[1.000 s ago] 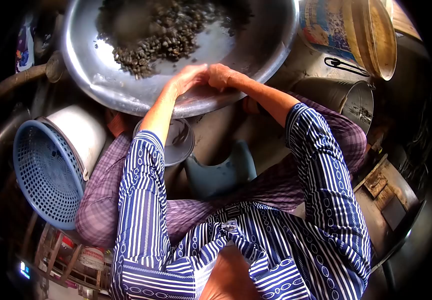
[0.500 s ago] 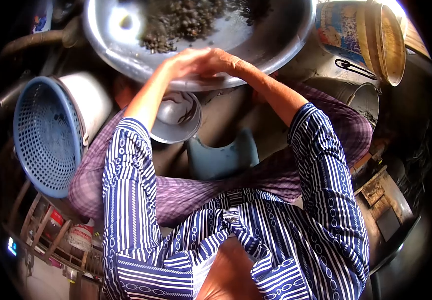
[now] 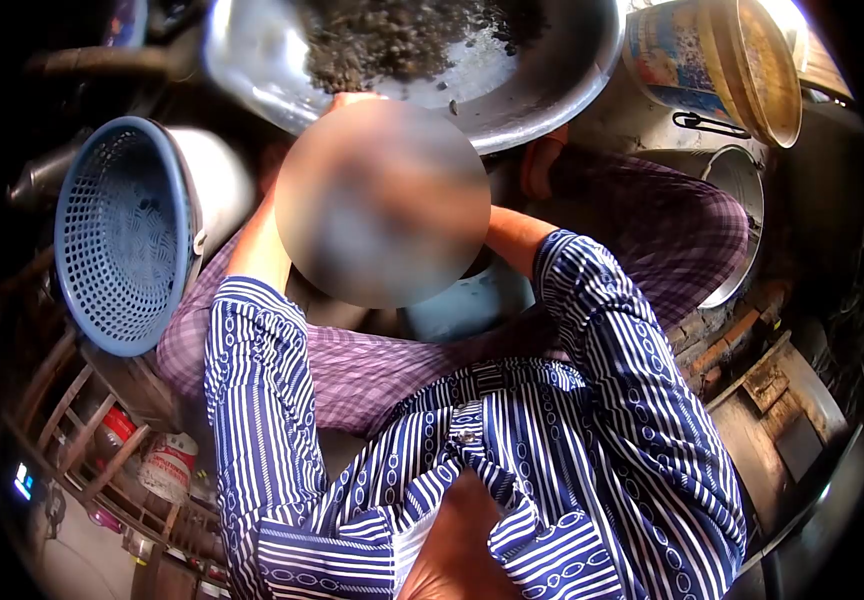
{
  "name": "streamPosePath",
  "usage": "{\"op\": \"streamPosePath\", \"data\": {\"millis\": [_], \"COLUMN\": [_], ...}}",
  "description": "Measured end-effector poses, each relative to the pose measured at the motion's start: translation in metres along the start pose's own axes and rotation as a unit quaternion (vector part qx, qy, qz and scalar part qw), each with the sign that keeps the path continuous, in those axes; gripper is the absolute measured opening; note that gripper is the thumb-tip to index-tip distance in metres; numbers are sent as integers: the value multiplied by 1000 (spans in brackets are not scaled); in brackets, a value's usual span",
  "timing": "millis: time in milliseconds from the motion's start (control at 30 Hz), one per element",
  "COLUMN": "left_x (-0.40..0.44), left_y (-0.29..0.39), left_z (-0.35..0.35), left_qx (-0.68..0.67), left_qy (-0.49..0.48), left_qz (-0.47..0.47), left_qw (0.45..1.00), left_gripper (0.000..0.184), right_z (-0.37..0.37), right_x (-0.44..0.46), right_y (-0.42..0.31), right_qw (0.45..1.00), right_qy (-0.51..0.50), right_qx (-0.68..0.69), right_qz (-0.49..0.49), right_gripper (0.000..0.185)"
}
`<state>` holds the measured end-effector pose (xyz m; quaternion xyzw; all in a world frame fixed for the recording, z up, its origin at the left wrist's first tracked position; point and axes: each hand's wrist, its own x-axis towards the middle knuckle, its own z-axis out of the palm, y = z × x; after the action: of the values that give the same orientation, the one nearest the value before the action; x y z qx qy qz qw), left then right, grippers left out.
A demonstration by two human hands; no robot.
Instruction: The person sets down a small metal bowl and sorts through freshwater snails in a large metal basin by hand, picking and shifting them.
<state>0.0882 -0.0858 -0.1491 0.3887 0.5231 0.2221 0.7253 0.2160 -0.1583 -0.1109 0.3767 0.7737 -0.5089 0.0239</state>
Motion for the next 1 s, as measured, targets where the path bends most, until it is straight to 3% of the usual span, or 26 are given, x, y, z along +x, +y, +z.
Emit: {"op": "streamPosePath", "data": {"millis": [100,133,233,267,300,367,400,500,567,600,700,800,933,967,1000], "left_x": [7,2,10,-2,-12,-6,-11,-8,-11,-12,-34,-51,-57,-55,-55], "left_y": [-4,3,-5,6,18,-5,8,9,8,10,19,28,44,43,41], "left_z": [7,20,89,109,131,162,141,140,135,131,104,82,70,70,69], "left_qx": [103,188,284,402,463,538,592,576,575,574,578,570,591,590,581], "left_qy": [-14,1,-1,-25,-45,-51,-30,-50,-61,-69,-107,-130,-173,-175,-174], "left_qz": [23,90,118,153,132,232,227,245,253,260,257,260,221,221,226], "left_qw": [994,978,952,902,875,809,772,778,775,773,767,768,756,756,762], "left_gripper": [26,25,38,54,64,60,55,43,41,40,40,41,44,44,45], "right_z": [-33,-54,-126,-143,-154,-175,-192,-197,-190,-184,-186,-175,-177,-172,-168], "right_x": [-11,-20,-68,-82,-96,-122,-104,-118,-114,-115,-104,-90,-90,-88,-86], "right_y": [-4,-1,36,52,90,139,128,167,167,165,119,149,159,181,202], "right_qw": [998,995,985,984,986,977,965,941,933,953,953,966,969,953,953], "right_qy": [-62,-84,-122,-119,-89,-9,3,16,-31,-23,-43,-113,-28,-44,-47], "right_qx": [28,52,75,42,-115,-185,-238,-317,-341,-297,-271,-211,-162,-273,-271], "right_qz": [4,15,102,128,75,104,110,114,115,57,130,95,185,127,129], "right_gripper": [20,19,16,16,16,16,19,20,21,12,11,16,20,11,11]}}
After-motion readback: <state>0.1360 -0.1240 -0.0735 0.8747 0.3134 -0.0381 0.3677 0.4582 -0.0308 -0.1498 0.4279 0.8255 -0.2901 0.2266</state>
